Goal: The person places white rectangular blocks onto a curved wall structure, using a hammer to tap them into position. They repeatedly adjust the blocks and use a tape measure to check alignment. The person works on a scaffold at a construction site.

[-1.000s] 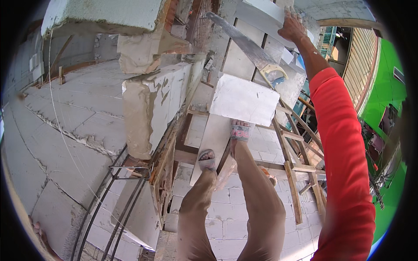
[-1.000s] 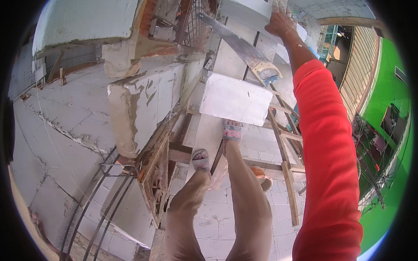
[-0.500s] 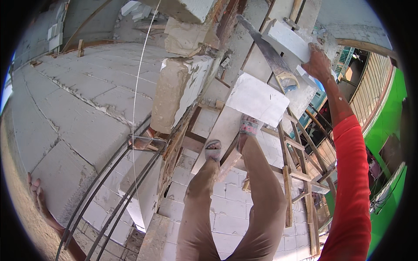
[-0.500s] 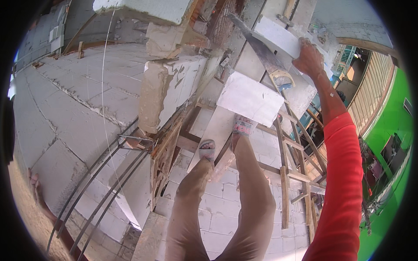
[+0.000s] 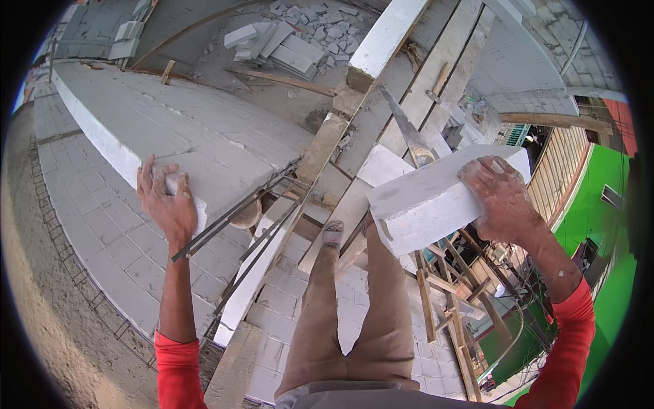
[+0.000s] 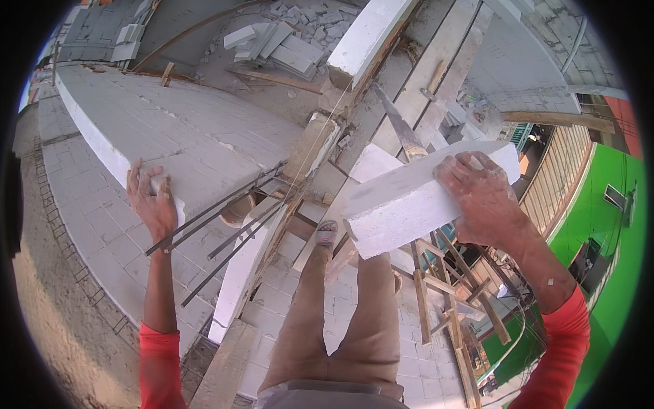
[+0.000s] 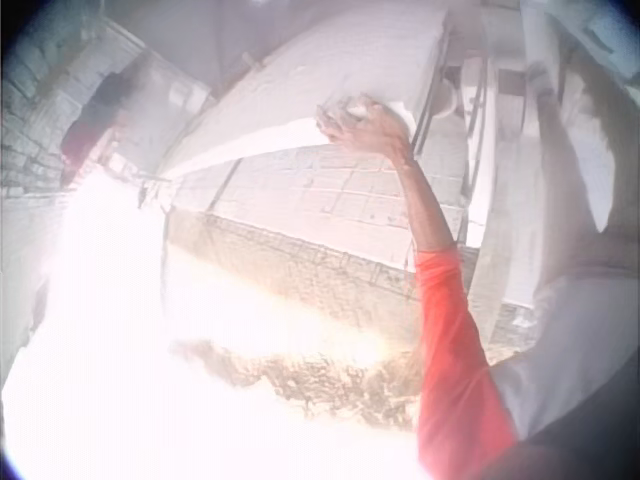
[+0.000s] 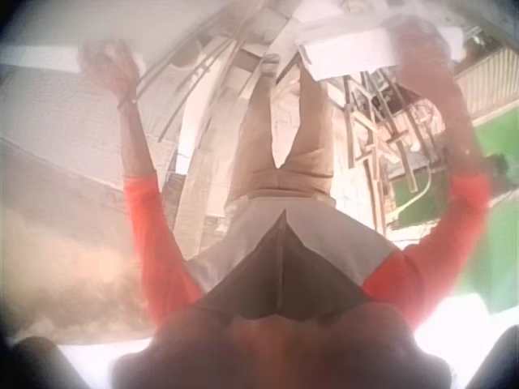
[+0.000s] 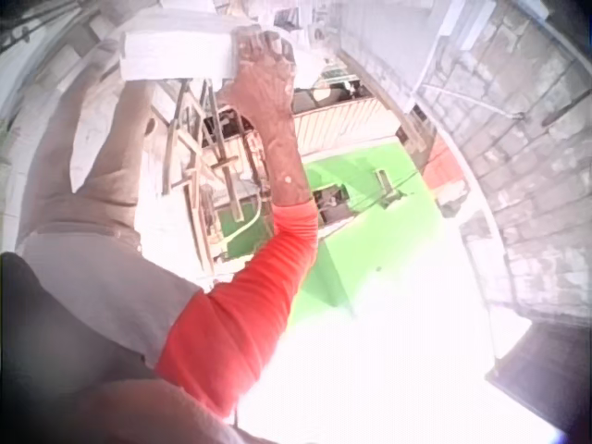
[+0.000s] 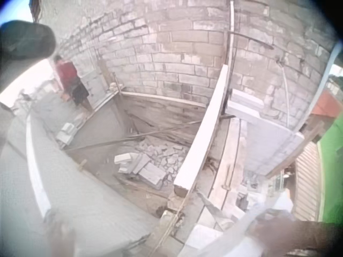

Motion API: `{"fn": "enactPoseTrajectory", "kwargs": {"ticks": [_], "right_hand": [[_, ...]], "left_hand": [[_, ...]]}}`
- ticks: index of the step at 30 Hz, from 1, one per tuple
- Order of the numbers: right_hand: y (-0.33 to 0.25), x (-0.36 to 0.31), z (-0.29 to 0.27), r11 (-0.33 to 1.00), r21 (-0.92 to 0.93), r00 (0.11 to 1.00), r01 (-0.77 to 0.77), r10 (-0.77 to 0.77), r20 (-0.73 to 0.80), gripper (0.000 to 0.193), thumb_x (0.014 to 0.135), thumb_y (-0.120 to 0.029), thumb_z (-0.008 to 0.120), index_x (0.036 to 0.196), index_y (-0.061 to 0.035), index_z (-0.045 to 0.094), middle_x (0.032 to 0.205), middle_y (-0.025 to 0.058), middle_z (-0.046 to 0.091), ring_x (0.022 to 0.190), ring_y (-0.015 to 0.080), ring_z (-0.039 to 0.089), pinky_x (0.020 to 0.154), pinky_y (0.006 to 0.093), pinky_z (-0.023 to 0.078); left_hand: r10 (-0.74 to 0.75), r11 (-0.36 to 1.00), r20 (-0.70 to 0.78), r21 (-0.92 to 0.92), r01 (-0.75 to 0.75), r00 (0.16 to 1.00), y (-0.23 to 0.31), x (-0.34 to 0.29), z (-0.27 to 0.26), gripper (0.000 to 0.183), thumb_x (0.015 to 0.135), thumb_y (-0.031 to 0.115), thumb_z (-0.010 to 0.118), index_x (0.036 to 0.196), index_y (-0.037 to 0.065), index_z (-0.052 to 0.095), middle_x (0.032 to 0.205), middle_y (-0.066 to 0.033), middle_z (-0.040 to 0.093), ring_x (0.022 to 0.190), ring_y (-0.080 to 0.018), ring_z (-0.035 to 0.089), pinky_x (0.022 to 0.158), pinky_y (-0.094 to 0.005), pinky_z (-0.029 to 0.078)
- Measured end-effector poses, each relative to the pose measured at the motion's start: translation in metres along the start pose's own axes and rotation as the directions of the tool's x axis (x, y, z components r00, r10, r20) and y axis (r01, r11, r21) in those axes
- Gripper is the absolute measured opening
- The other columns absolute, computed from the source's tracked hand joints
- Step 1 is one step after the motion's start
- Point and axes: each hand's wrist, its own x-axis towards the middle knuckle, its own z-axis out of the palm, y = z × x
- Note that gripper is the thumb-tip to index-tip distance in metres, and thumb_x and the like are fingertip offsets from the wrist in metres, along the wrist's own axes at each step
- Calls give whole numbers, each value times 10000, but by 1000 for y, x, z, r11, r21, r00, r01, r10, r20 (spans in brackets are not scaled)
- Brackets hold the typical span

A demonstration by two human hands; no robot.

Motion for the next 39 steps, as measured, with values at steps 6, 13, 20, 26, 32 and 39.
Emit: {"fn": "enactPoseTrajectory", "kwargs": {"ticks": [6, 13, 20, 26, 32, 39], "right_hand": [[-79, 34, -116, 948, -219, 947, 230, -270, -176, 737, 678, -63, 789, 1388, -79, 593, 1435, 86, 613, 1394, 281, 529, 1290, 463, 315], [-147, 152, -138, 843, -408, 885, 351, -441, -149, 866, 636, 8, 825, 1458, -113, 583, 1537, 90, 578, 1471, 292, 491, 1295, 449, 348], [-177, 212, -139, 829, -347, 884, 438, -468, -2, 926, 644, -11, 852, 1514, -98, 549, 1574, 130, 543, 1494, 350, 460, 1288, 453, 370], [-160, 229, -117, 836, -281, 870, 472, -493, -4, 899, 674, -17, 837, 1520, -91, 541, 1546, 138, 570, 1483, 354, 469, 1276, 453, 385], [-162, 240, -104, 832, -251, 866, 495, -497, 60, 891, 672, 1, 789, 1522, -85, 535, 1565, 141, 547, 1413, 337, 549, 1215, 432, 447], [-142, 263, -51, 805, -289, 839, 519, -544, -10, 829, 664, -7, 756, 1466, -107, 570, 1480, 137, 600, 1307, 338, 621, 1108, 460, 510]], "left_hand": [[-25, 998, -63, -63, 21, 998, 2, -5, -4, 283, 810, 200, 745, 1078, 115, 770, 1564, -76, 519, 1546, -360, 315, 1246, -562, 234], [-36, 991, -114, -131, 21, 993, -10, -8, -8, 262, 799, 262, 739, 1022, 127, 760, 1541, -74, 527, 1549, -352, 303, 1236, -559, 215], [-29, 991, -160, -132, 7, 987, -9, -11, -4, 253, 824, 270, 751, 1051, 161, 778, 1542, -49, 542, 1535, -341, 341, 1252, -558, 207], [-32, 998, -132, -63, 23, 991, -6, -10, 3, 269, 841, 284, 756, 1088, 184, 790, 1540, -33, 548, 1539, -321, 338, 1248, -552, 227], [-8, 999, -140, -46, 2, 990, -13, -10, 3, 289, 851, 307, 739, 1105, 179, 790, 1544, -36, 550, 1526, -343, 359, 1236, -560, 238], [33, 999, -188, 3, -33, 982, -13, -8, 7, 262, 850, 299, 749, 1091, 205, 792, 1513, -19, 590, 1498, -353, 404, 1196, -574, 322]]}}
